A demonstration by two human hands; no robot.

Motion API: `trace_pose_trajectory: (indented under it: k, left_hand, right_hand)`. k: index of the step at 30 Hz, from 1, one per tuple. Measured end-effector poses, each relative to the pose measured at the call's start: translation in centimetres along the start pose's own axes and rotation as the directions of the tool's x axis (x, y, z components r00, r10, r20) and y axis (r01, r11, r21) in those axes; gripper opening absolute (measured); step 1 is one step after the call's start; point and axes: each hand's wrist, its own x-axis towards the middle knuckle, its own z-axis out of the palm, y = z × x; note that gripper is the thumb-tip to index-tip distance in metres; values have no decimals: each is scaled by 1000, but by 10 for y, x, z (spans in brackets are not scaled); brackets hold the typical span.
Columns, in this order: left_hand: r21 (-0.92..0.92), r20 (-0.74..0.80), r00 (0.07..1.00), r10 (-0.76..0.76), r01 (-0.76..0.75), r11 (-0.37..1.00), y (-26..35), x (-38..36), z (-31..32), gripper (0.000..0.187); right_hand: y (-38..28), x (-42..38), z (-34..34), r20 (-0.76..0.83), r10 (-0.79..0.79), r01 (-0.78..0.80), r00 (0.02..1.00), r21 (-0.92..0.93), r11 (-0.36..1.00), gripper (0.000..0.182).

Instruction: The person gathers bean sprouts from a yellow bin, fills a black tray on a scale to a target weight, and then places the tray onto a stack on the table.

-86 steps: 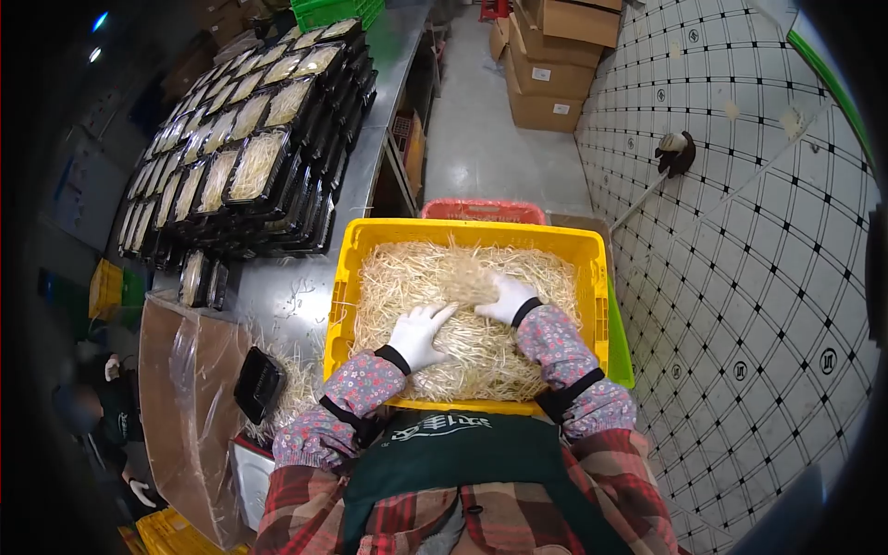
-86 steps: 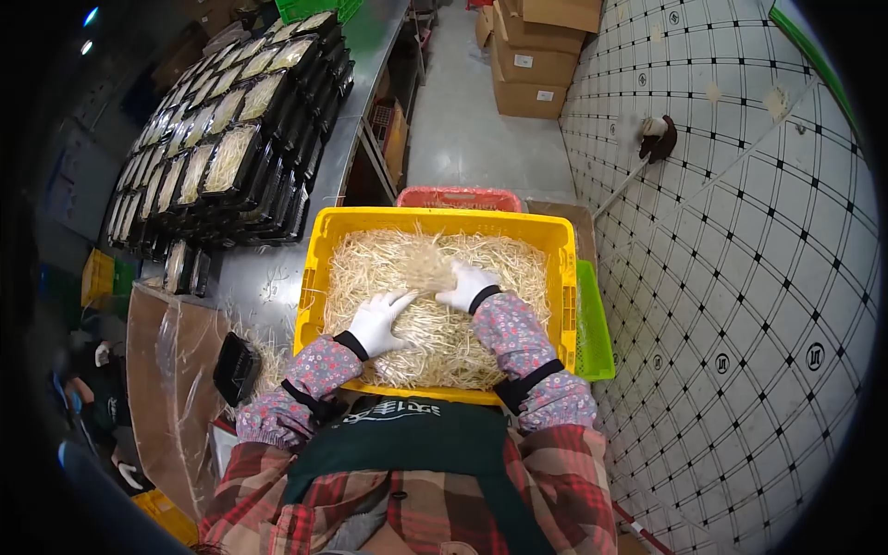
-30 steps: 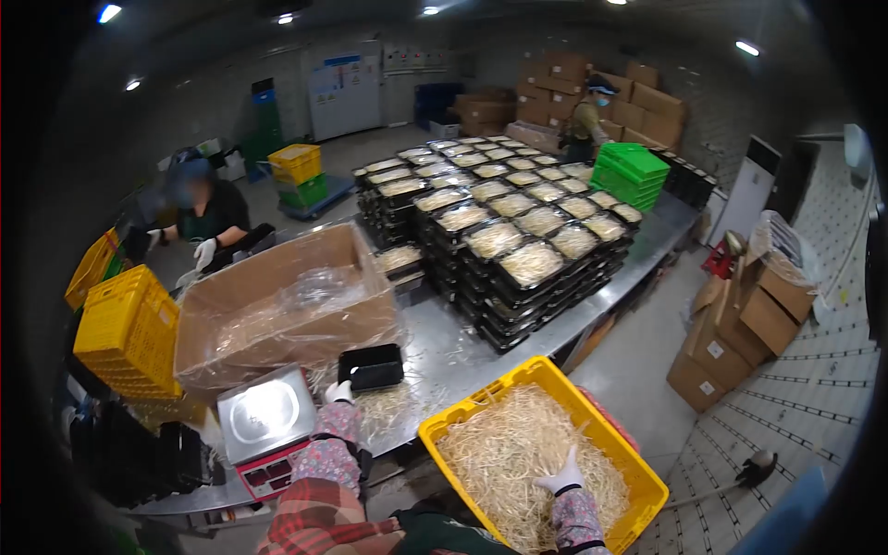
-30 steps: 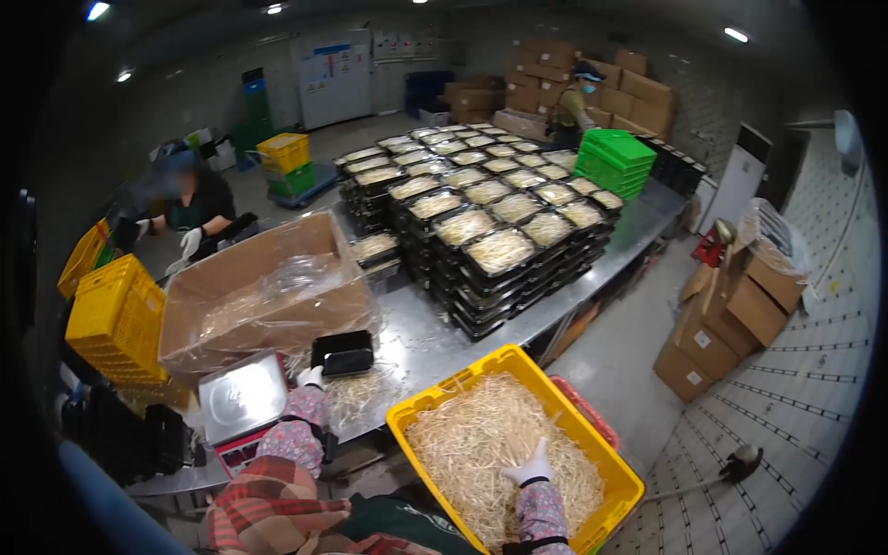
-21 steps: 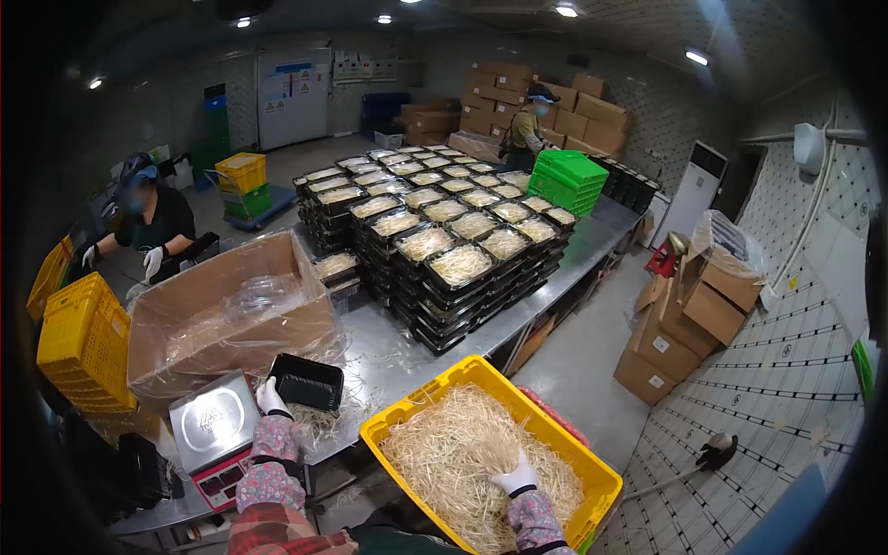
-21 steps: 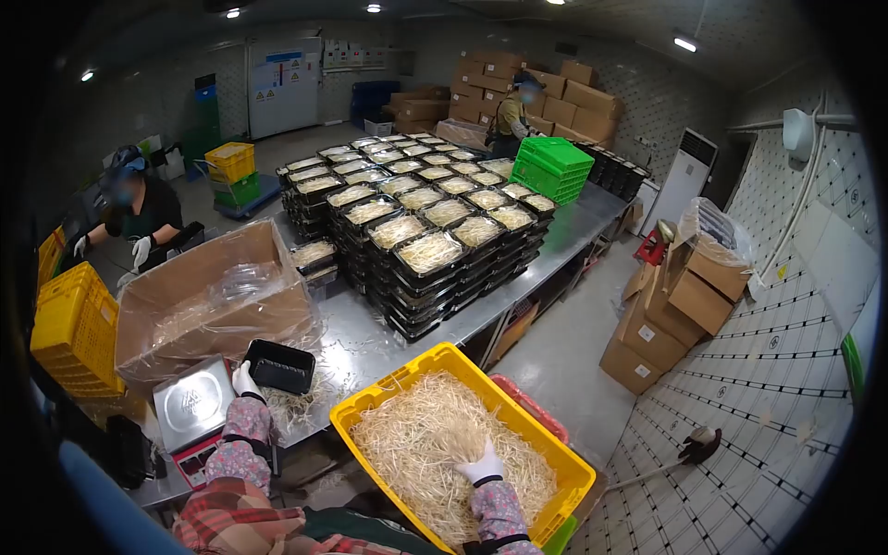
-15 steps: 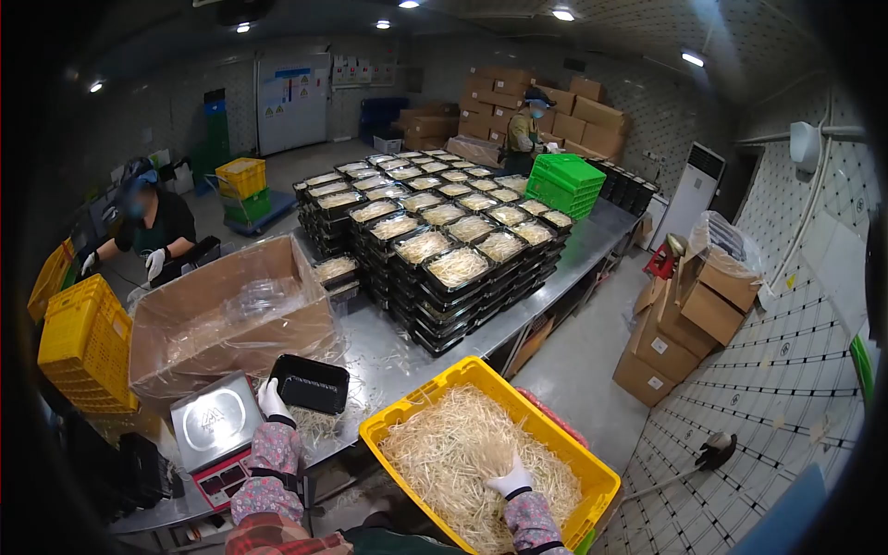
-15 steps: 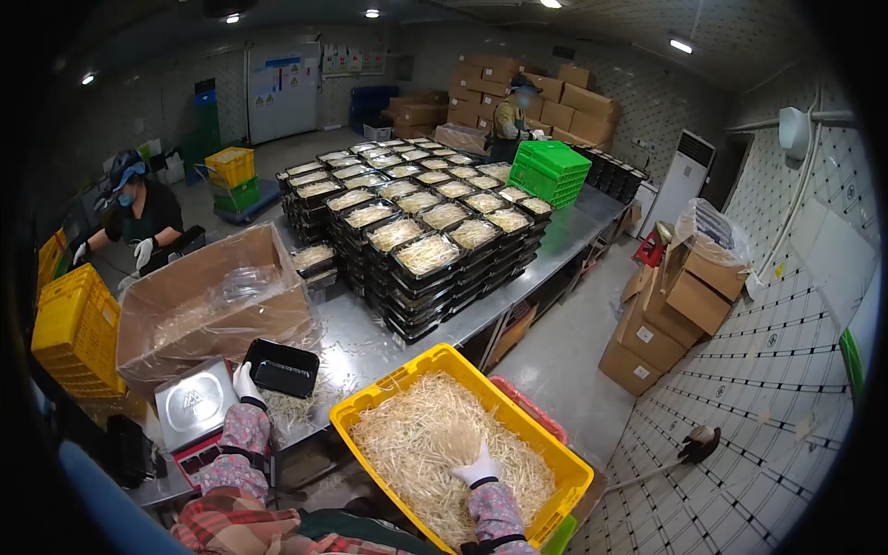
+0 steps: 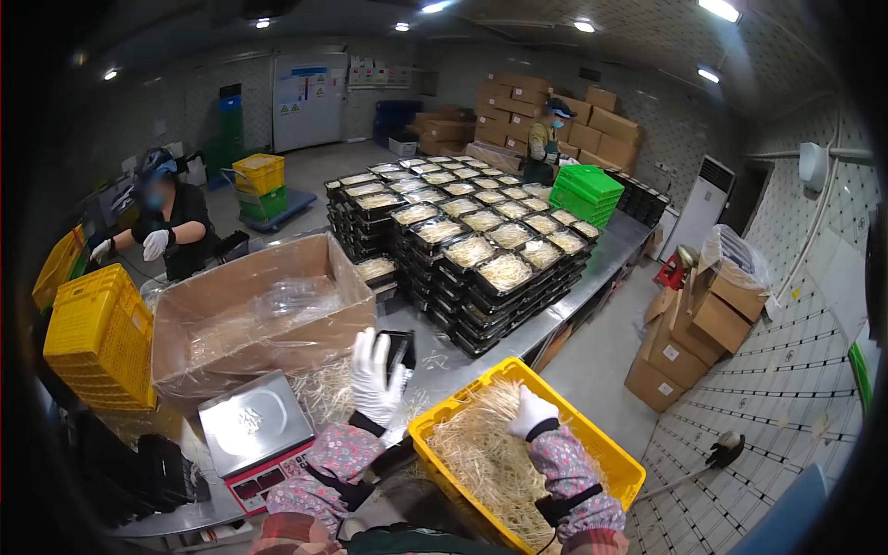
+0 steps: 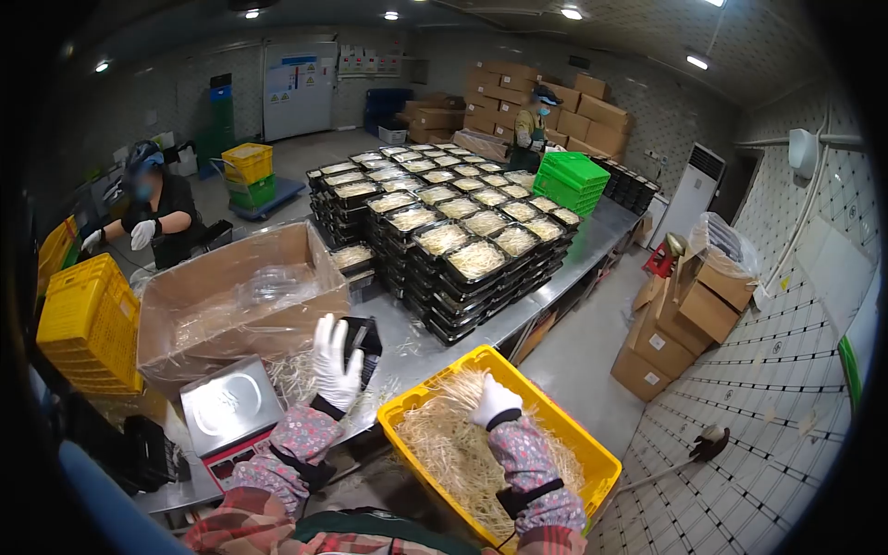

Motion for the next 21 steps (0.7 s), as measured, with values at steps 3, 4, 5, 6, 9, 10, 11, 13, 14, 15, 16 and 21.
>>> trace_pose_trajectory:
  k: [3,4,5,6,9,10,11,13,14,15,16,21]
  left_hand:
    - [73,142,979,143,-155,985,1,-10,-7,58]
    - [82,216,963,162,-183,980,0,-12,-19,58]
    - [93,261,956,133,-161,983,-10,-18,-27,57]
    - [103,305,946,106,-143,984,-20,-24,-35,56]
    - [114,325,940,-103,70,991,-73,-47,-73,55]
    - [39,240,957,-161,156,987,-100,-61,-82,52]
    - [-60,200,946,-255,272,960,-120,-72,-97,49]
    - [-320,162,871,-463,491,810,-148,-92,-130,47]
    - [-470,171,807,-565,571,673,-161,-101,-146,47]
    - [-461,158,805,-571,572,679,-176,-114,-158,47]
    - [-431,179,777,-604,613,662,-192,-129,-168,48]
    - [-52,161,733,-661,675,736,-246,-173,-208,56]
  right_hand:
    - [-91,22,-8,54,-163,164,985,-5,986,48]
    - [-122,26,-5,10,-244,244,970,18,970,46]
    - [-155,34,-1,26,-308,308,951,12,951,45]
    - [-188,35,2,-22,-367,368,930,35,929,42]
    - [-280,36,5,-65,-540,543,839,91,835,41]
    - [-305,42,28,-202,-625,655,755,171,736,44]
    - [-334,37,27,-172,-660,682,731,187,707,49]
    - [-387,29,38,-214,-748,779,628,177,602,50]
    - [-411,27,52,-240,-777,813,582,148,563,49]
    - [-434,24,59,-165,-815,831,556,128,542,50]
    - [-454,20,65,-87,-846,850,526,108,516,50]
    - [-507,15,109,68,-940,937,334,85,339,52]
